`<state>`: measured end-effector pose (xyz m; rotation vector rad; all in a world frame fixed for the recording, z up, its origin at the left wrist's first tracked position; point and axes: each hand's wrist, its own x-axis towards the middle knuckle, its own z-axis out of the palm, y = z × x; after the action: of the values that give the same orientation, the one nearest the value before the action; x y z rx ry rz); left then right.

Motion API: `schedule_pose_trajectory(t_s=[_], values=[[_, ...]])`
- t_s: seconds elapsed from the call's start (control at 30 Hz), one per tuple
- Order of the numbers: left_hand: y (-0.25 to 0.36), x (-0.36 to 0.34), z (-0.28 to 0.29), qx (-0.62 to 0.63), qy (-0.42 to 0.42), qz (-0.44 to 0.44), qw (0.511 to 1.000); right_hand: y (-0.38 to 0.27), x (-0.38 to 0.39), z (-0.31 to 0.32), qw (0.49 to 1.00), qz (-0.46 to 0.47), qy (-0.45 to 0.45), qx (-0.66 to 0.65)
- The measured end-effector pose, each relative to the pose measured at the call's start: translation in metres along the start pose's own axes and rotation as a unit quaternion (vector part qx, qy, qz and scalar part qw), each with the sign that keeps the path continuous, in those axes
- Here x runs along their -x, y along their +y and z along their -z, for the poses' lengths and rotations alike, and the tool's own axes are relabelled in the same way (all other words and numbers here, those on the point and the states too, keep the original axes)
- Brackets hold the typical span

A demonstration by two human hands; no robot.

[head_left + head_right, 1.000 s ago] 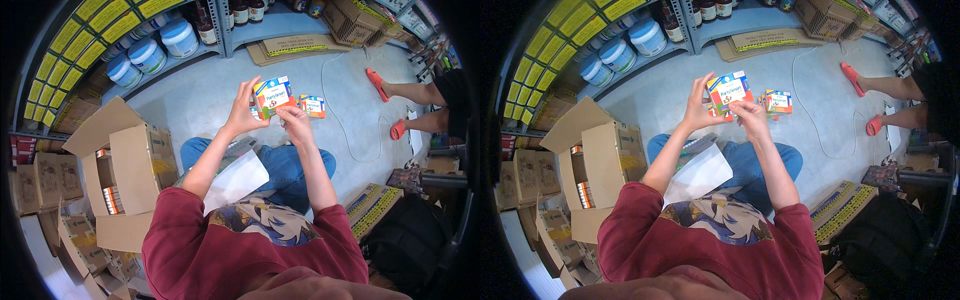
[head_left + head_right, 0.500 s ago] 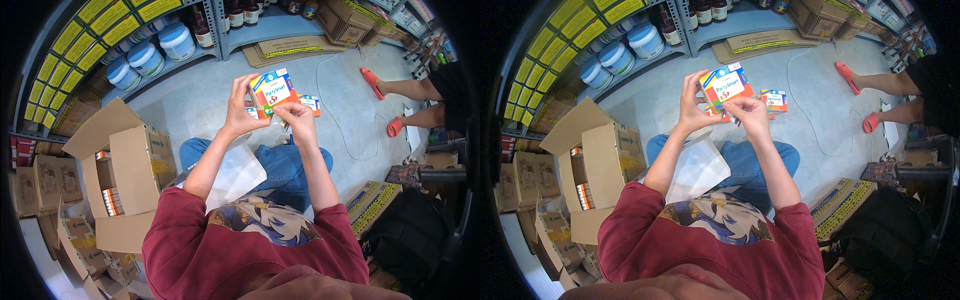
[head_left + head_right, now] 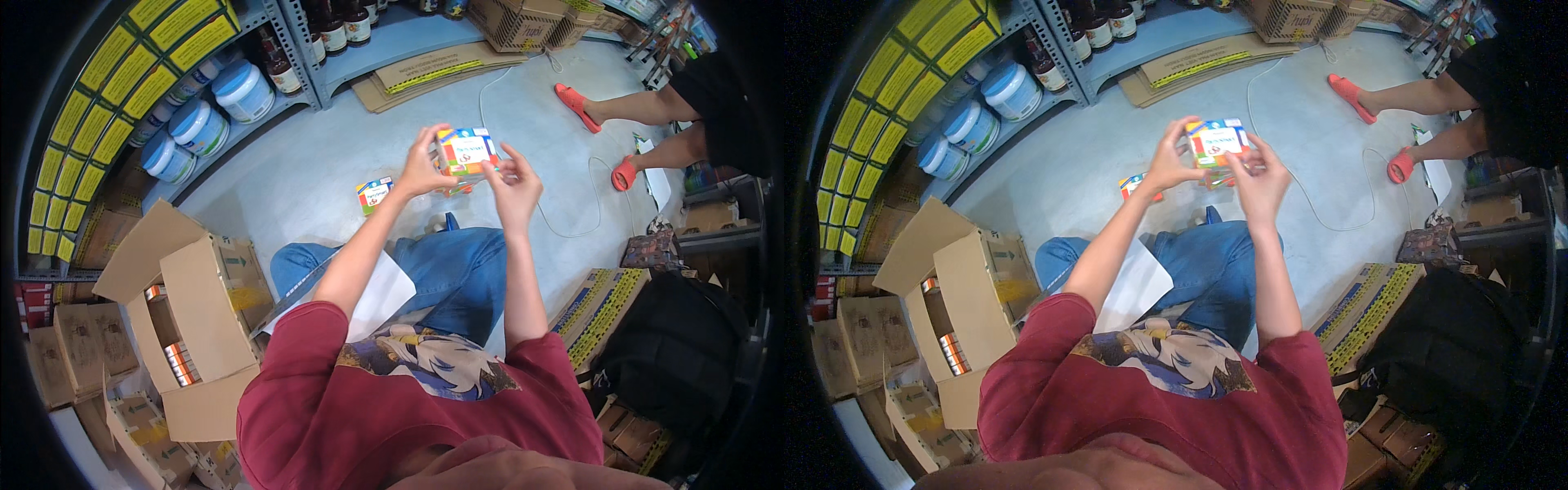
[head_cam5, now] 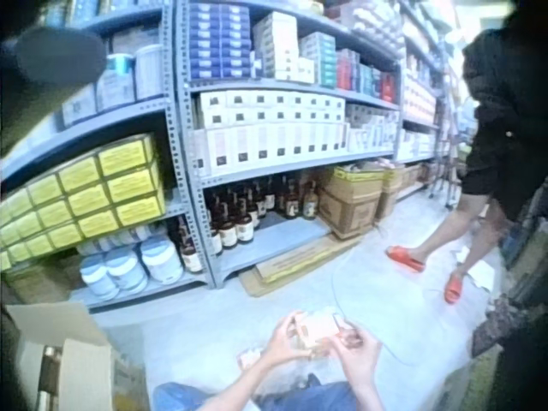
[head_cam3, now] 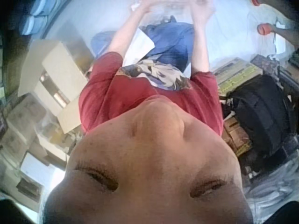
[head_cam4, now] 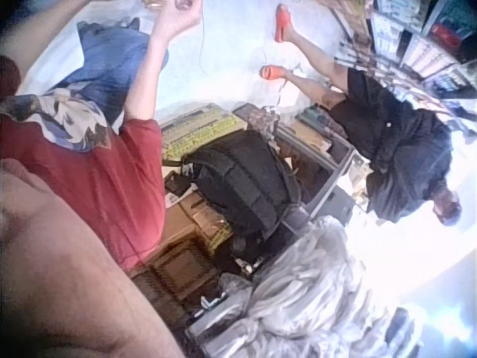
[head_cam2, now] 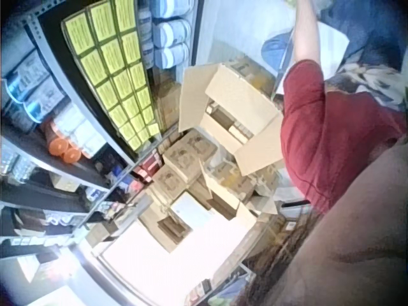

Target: The person sits on the floor and repeatedly picks small boxes from a larger cardboard box, applies a holographic label to each box, and places the labeled boxes on the floor. The person handles the boxes and labels by hand.

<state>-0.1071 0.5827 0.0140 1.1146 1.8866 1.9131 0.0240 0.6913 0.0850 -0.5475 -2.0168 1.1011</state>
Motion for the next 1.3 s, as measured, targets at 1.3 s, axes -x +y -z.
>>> schedule_pose_trajectory(t_s=[1.3], values=[[0.109, 0.045, 0.040, -0.208, 0.125, -0.112, 0.964, -0.054, 0.025, -0.020, 0.897, -0.167, -0.192, -0.362]])
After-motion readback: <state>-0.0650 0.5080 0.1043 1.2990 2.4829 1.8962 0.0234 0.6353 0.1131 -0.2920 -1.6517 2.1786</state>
